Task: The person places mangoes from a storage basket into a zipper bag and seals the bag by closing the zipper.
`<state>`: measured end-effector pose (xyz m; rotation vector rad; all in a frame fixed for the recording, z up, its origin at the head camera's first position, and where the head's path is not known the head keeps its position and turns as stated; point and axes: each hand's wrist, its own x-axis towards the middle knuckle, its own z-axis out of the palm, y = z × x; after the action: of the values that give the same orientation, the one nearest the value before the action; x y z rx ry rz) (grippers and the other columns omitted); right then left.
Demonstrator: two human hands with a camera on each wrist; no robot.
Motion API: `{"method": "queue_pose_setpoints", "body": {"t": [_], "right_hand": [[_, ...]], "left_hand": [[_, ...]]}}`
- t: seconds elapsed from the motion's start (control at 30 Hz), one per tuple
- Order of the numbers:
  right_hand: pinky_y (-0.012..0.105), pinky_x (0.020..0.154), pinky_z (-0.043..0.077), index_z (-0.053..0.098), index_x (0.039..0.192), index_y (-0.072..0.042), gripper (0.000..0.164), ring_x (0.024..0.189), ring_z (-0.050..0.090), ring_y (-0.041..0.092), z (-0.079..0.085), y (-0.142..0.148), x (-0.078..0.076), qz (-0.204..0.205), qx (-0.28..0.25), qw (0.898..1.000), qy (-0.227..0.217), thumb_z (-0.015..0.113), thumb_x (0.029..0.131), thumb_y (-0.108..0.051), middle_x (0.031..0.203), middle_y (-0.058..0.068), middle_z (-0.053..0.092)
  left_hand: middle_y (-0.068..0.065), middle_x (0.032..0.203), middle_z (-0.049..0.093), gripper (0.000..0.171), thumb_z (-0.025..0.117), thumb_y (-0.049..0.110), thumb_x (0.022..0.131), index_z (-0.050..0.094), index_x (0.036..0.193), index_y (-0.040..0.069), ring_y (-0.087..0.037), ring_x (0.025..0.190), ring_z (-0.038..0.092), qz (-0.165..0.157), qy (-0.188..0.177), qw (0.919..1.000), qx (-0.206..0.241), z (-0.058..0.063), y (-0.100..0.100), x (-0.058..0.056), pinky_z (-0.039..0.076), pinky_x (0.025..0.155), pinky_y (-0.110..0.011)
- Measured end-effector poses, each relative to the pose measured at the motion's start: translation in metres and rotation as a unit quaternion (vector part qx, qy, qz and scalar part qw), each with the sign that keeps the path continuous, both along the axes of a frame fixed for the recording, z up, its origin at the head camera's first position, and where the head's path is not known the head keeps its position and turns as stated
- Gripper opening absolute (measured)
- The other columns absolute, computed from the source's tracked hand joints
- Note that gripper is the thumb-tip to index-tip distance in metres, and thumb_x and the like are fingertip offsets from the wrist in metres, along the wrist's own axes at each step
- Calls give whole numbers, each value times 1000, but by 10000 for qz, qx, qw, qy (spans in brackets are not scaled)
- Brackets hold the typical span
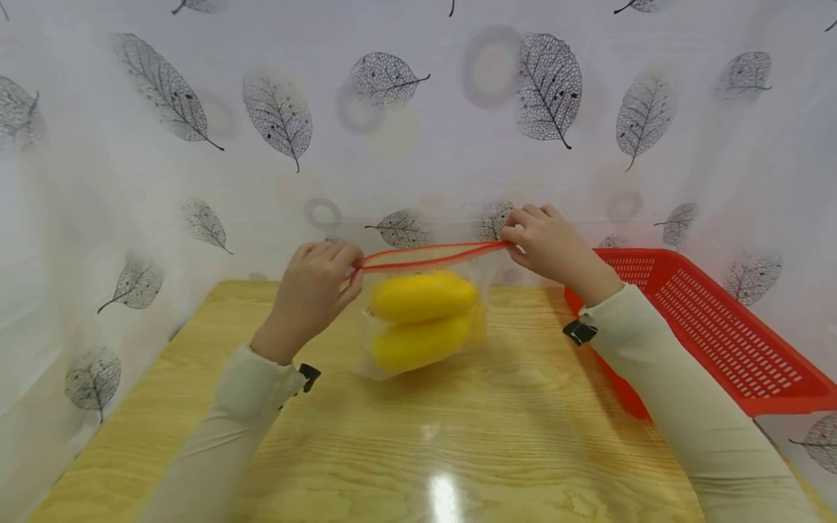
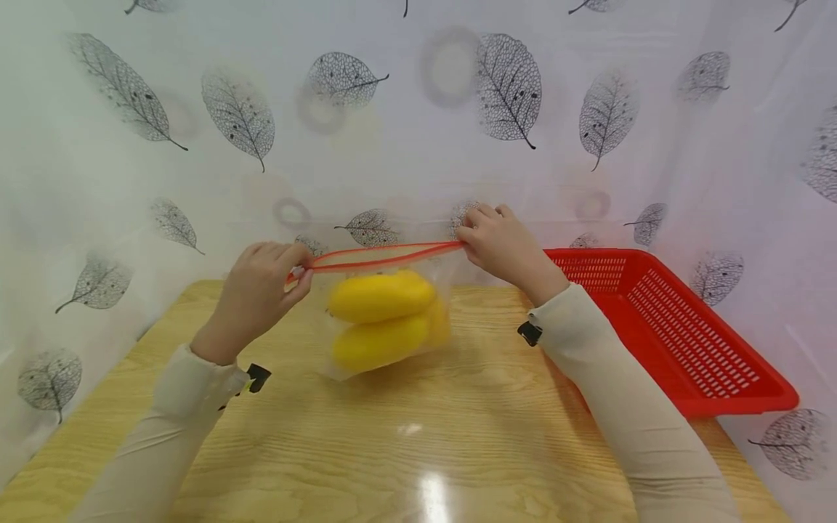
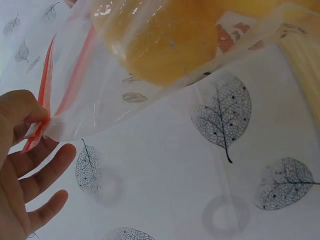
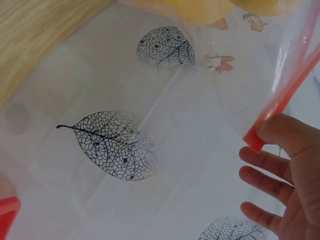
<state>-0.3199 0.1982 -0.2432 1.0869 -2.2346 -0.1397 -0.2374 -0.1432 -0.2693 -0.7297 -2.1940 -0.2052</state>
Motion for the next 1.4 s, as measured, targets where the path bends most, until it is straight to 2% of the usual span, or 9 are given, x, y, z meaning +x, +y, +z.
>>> {"method": "queue_pose_setpoints", "body": {"t": [0.27,0.4,0.53,0.73,1.03,1.4], "right_hand": [[49,80,46,66,87,-6,7,90,56,33,-4,-2,0,-254,7,9995,165,67,82,-12,92,13,63],[50,80,46,66,87,-6,8,90,57,33,-9,-2,-3,-329,13,9990,300,67,81,-12,91,13,63],[50,79,46,66,87,-6,7,88,56,33,-12,-1,-7,-331,-49,9988,344,66,81,-11,88,12,62],[49,79,46,66,89,-7,8,88,56,33,-14,-1,-11,-447,-43,9987,232,66,82,-10,87,12,61],[50,80,46,67,91,-7,11,89,56,33,-14,1,-10,-578,-36,9983,97,66,83,-14,91,13,63],[53,85,44,64,89,-8,11,95,55,34,-7,-1,2,-733,-58,9967,-336,65,83,-17,96,14,62]], "left_hand": [[-11,78,66,10,63,8,83,59,92,5,-24,67,59,-114,165,9994,292,-4,3,-5,49,82,-45],[-11,82,69,16,65,9,83,60,97,4,-25,71,62,-10,78,9994,346,-5,3,-7,49,83,-46],[-10,84,70,13,66,11,83,63,93,5,-27,76,63,205,-125,9986,470,-5,1,-6,48,84,-47],[-9,79,70,13,69,17,81,66,82,4,-30,79,62,512,-323,9965,571,-5,-3,-2,46,87,-49],[-6,71,69,9,67,13,79,66,75,6,-27,71,58,410,-296,9961,722,-5,-3,5,44,90,-49],[-8,69,69,11,66,14,79,67,73,4,-26,68,57,458,-134,9954,828,-2,7,10,43,92,-49]]}}
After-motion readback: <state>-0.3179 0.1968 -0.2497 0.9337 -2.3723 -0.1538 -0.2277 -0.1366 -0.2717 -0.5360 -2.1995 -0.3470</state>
